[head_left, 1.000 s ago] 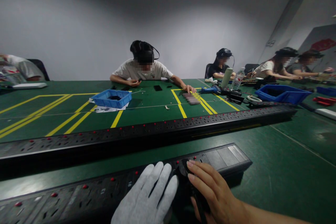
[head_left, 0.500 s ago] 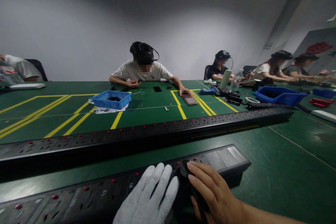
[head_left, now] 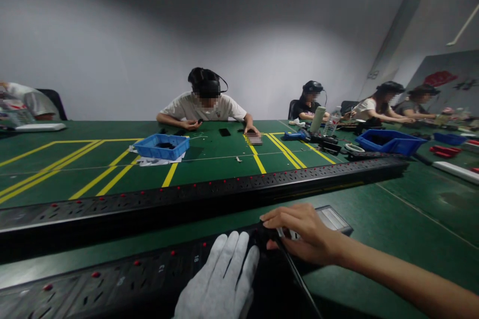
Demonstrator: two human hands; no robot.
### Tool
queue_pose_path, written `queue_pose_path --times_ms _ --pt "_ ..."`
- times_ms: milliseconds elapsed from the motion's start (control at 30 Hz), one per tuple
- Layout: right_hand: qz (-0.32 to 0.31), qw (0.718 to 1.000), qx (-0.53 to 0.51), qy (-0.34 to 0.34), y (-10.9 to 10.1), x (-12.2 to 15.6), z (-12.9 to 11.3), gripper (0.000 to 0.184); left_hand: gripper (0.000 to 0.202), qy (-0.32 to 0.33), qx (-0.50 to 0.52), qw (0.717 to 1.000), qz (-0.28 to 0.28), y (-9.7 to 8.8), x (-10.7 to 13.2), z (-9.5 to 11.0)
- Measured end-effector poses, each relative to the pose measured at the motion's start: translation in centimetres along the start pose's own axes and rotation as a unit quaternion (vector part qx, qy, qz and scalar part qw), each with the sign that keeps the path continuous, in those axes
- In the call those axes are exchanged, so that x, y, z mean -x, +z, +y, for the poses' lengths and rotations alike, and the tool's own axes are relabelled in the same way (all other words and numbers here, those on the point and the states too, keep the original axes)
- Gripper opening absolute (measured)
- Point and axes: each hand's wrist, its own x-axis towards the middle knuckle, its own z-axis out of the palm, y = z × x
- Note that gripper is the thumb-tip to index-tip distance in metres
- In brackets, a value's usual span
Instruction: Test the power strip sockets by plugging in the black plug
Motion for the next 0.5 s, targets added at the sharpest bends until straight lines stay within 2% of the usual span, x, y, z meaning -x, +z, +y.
queue_pose_path --times_ms 100,167,200,267,367,500 --pt "0.046 0.997 -0.025 0.055 1.3 0.8 -0.7 0.018 0.034 -0.004 -0.003 1.000 0.009 -0.1 0.0 0.0" --pt "0.083 0.995 0.003 0.059 2.0 1.6 -1.2 0.018 0.034 -0.002 -0.002 1.000 0.003 -0.3 0.0 0.0" --pt "0.104 0.993 0.034 0.045 2.4 2.0 -1.5 0.018 0.034 0.002 0.000 1.000 0.003 -0.3 0.0 0.0" --pt "0.129 0.983 0.127 -0.028 2.9 2.9 -1.9 0.017 0.034 0.008 0.008 1.000 0.018 -0.3 0.0 0.0" --pt "0.145 0.948 0.241 -0.150 3.4 4.2 -2.5 0.006 0.033 0.012 0.028 0.998 0.047 0.1 0.1 -0.1" --pt "0.157 0.935 0.280 -0.152 3.6 5.1 -2.8 0.008 0.025 0.024 0.070 0.994 0.076 0.6 0.2 -0.1"
